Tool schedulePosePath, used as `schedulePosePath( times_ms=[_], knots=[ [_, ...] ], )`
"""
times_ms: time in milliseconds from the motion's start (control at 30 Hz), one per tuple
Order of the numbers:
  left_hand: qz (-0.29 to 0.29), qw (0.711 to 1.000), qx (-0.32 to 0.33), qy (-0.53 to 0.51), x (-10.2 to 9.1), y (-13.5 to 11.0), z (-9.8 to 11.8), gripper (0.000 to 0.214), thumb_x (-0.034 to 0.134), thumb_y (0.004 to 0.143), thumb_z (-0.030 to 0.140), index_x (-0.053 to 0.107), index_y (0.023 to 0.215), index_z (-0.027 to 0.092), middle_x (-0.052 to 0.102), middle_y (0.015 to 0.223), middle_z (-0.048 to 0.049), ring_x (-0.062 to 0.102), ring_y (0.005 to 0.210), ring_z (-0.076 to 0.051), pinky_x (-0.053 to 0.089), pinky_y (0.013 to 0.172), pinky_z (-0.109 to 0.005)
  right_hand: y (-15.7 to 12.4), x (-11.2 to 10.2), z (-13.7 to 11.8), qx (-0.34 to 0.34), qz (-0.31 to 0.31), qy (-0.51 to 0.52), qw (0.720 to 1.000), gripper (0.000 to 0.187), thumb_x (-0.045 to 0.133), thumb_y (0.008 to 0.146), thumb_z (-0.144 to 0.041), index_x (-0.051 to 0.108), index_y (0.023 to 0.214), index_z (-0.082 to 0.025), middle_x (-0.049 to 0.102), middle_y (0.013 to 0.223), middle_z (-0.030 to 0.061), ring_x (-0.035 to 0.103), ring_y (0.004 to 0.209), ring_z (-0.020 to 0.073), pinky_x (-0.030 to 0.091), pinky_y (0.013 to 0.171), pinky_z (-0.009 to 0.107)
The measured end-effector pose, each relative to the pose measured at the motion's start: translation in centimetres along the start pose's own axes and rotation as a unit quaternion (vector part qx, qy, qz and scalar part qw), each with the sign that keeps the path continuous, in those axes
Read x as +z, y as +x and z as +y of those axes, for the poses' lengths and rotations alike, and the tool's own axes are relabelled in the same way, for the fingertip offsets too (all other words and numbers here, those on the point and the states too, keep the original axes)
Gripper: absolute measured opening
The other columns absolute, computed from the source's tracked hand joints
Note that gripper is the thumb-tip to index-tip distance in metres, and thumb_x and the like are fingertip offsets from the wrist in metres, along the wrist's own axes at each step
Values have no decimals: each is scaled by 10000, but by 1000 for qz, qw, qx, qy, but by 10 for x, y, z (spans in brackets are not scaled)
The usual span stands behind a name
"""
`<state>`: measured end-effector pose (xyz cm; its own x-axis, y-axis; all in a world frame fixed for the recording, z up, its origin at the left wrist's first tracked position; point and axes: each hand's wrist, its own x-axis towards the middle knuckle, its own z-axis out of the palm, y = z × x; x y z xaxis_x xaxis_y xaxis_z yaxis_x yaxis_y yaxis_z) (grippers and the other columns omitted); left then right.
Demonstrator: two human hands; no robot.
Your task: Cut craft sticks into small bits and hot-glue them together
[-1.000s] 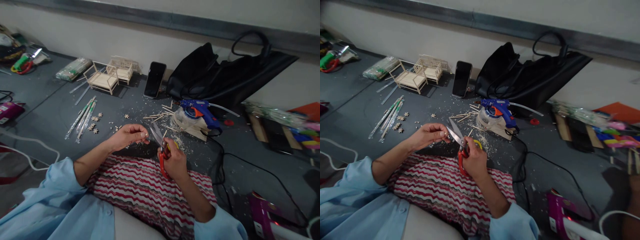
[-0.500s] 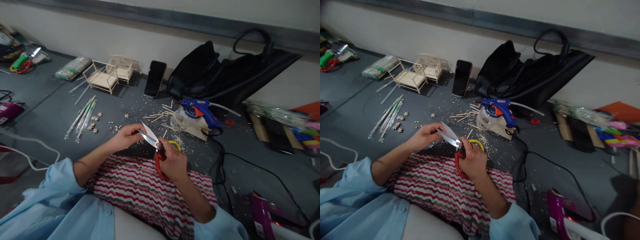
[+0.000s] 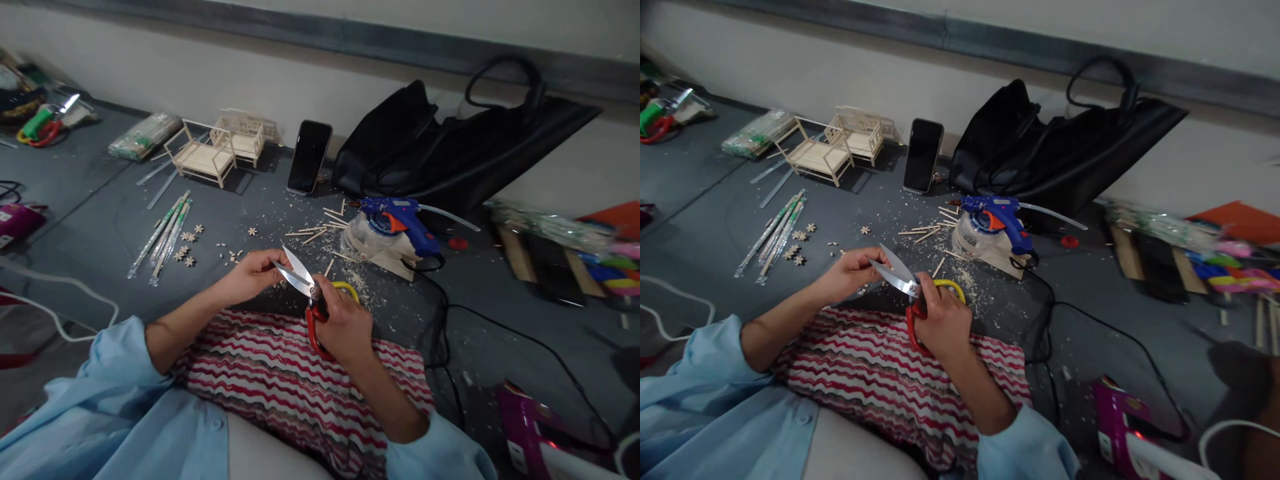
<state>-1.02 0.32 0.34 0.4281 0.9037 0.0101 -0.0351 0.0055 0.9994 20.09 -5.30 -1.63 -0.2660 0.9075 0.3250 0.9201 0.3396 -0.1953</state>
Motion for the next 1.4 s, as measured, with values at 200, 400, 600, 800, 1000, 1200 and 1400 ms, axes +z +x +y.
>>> schedulePosePath(
  times_ms=[200,400,600,800,1000,1200,1400],
  knots=[
    [0,1000,7,6,0,0,0,293,657,822,425,632,842,134,626,787,-30,544,738,-132,429,705,-251,-2,4,1,5,-2,6,1000,374,531,782,-211,654,1134,-192,697,679,30,629,596,190,419,583,274],
    [-6,999,-8,31,-1,1,7,305,639,835,439,641,851,135,641,805,-37,545,734,-122,432,711,-258,3,7,9,58,-7,91,994,309,502,809,-224,637,1085,-191,663,641,7,609,556,172,409,531,251],
    [13,999,1,46,-4,2,9,286,647,828,427,642,855,142,621,783,-25,514,685,-107,409,650,-240,6,7,15,109,25,154,982,311,521,831,-293,619,1108,-189,638,669,-7,560,525,141,437,549,238],
    [27,985,37,166,-12,2,13,216,603,859,356,647,871,145,628,785,-31,528,696,-115,405,641,-243,6,6,12,108,9,150,983,313,538,808,-284,635,1097,-212,672,725,10,604,580,158,452,576,250],
    [35,949,115,291,-17,2,17,162,570,881,305,647,869,163,664,817,-30,574,726,-116,432,682,-236,7,6,13,115,3,151,982,321,547,799,-291,638,1096,-211,702,777,24,623,609,169,468,610,264],
    [32,862,90,498,-59,4,18,151,505,798,153,654,824,157,653,798,-46,572,721,-149,425,689,-263,8,5,13,140,-20,157,977,344,563,790,-295,637,1119,-229,689,741,9,625,606,172,458,602,264],
    [43,819,-36,571,-103,0,16,147,510,750,184,653,718,182,647,712,-32,553,652,-153,390,631,-265,11,5,12,131,-25,157,978,331,580,769,-274,646,1090,-233,679,697,4,630,626,181,452,610,265]
  ],
)
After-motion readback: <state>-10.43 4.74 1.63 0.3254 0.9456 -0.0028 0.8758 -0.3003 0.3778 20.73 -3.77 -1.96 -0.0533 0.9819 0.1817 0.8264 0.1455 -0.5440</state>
